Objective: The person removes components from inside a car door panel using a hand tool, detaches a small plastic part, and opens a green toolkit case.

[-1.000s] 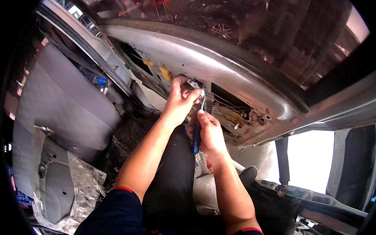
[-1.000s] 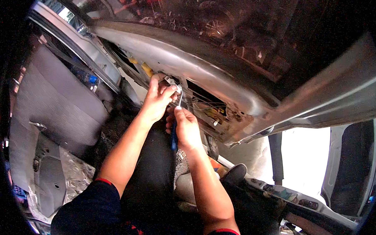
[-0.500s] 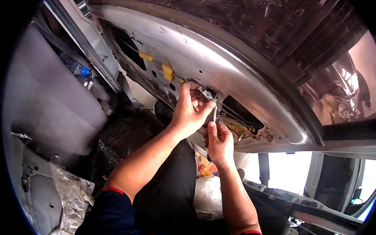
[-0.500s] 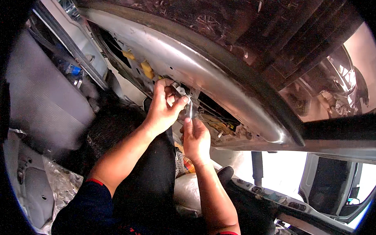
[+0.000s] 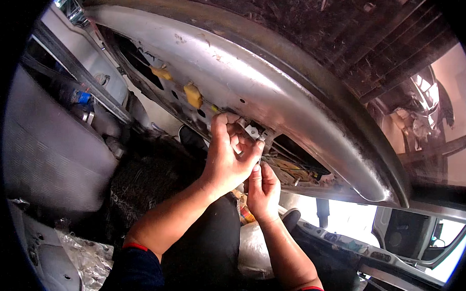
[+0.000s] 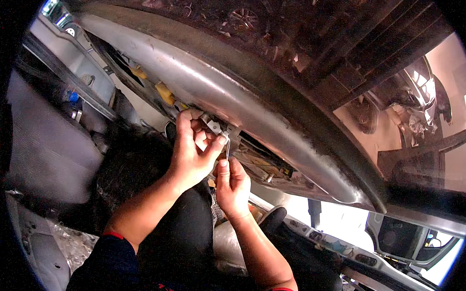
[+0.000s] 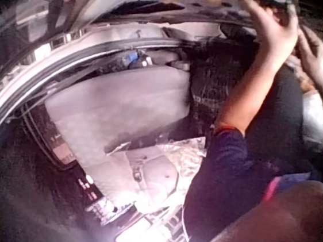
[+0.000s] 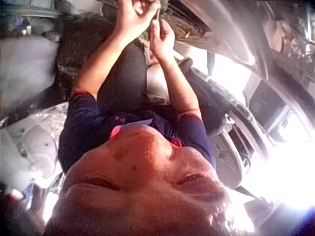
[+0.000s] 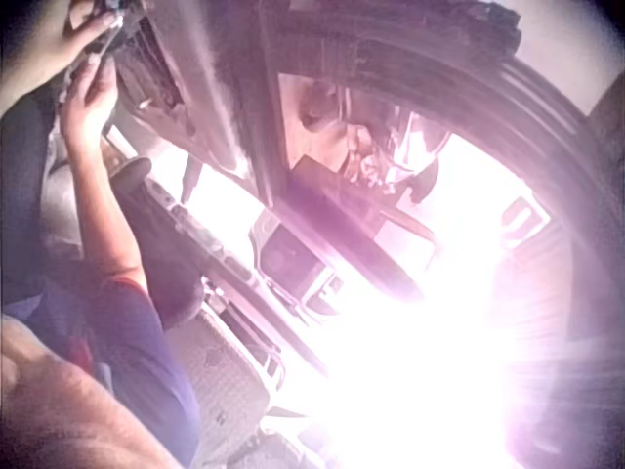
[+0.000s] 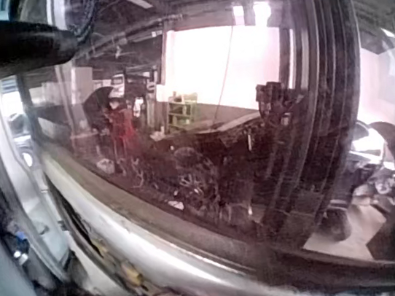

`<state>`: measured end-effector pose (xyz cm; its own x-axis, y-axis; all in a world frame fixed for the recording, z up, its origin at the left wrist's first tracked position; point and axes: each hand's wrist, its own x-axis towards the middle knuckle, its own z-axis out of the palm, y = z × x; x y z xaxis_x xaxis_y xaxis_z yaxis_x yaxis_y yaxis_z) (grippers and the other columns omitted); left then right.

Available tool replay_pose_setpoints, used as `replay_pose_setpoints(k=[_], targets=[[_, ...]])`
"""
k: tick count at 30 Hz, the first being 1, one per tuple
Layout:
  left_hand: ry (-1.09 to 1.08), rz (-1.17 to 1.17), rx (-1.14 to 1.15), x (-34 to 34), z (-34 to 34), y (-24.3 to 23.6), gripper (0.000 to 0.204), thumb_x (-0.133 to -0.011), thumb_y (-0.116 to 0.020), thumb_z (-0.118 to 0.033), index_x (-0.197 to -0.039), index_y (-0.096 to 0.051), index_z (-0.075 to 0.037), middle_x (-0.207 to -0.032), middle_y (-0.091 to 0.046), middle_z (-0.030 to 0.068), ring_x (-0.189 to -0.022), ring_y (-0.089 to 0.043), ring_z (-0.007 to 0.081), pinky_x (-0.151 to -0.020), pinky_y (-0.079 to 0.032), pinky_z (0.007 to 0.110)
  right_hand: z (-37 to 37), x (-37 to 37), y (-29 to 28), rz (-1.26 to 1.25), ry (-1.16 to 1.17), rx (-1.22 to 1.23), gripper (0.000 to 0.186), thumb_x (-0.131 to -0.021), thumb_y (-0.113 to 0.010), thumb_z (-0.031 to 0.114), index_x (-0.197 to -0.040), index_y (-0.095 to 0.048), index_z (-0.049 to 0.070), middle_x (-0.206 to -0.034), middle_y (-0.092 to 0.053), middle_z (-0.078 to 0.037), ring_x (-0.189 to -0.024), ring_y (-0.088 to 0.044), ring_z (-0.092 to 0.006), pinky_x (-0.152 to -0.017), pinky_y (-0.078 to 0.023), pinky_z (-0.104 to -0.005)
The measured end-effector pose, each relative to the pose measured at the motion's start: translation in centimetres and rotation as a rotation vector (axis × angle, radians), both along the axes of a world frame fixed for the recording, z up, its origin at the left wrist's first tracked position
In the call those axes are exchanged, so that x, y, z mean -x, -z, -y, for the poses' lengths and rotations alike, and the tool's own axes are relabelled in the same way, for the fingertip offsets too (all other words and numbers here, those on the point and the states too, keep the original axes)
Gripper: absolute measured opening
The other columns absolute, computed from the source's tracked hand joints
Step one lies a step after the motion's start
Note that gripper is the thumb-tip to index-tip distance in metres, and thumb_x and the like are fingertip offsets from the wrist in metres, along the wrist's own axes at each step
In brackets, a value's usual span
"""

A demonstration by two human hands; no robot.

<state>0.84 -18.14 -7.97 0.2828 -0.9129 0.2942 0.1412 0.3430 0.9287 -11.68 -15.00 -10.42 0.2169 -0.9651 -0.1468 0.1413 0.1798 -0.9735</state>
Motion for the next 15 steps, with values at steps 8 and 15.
replay_pose_setpoints(k=[8, 15], targets=[[0.002, -0.029, -0.016, 0.2, -0.2, -0.1, 0.060, -0.092, -0.066, 0.007, -0.138, -0.029, -0.005, -0.118, -0.054, 0.0112, -0.104, -0.059, 0.0161, -0.091, -0.053, 0.032, -0.1, 0.8, 0.6, 0.076, -0.088, -0.094, 0.032, -0.111, -0.051, 0.031, -0.092, -0.060, 0.007, -0.077, -0.058, 0.002, -0.062, -0.050, -0.0063, -0.056, -0.043, -0.0238], [-0.016, -0.061, 0.001, 0.5, -0.1, 0.4, 0.061, -0.093, -0.066, 0.007, -0.140, -0.030, -0.006, -0.120, -0.053, 0.0104, -0.108, -0.059, 0.0173, -0.094, -0.053, 0.034, -0.9, 0.5, 1.3, 0.134, -0.018, -0.089, 0.031, -0.110, -0.054, 0.030, -0.091, -0.060, 0.007, -0.072, -0.056, 0.002, -0.060, -0.049, -0.0065, -0.055, -0.042, -0.0232]])
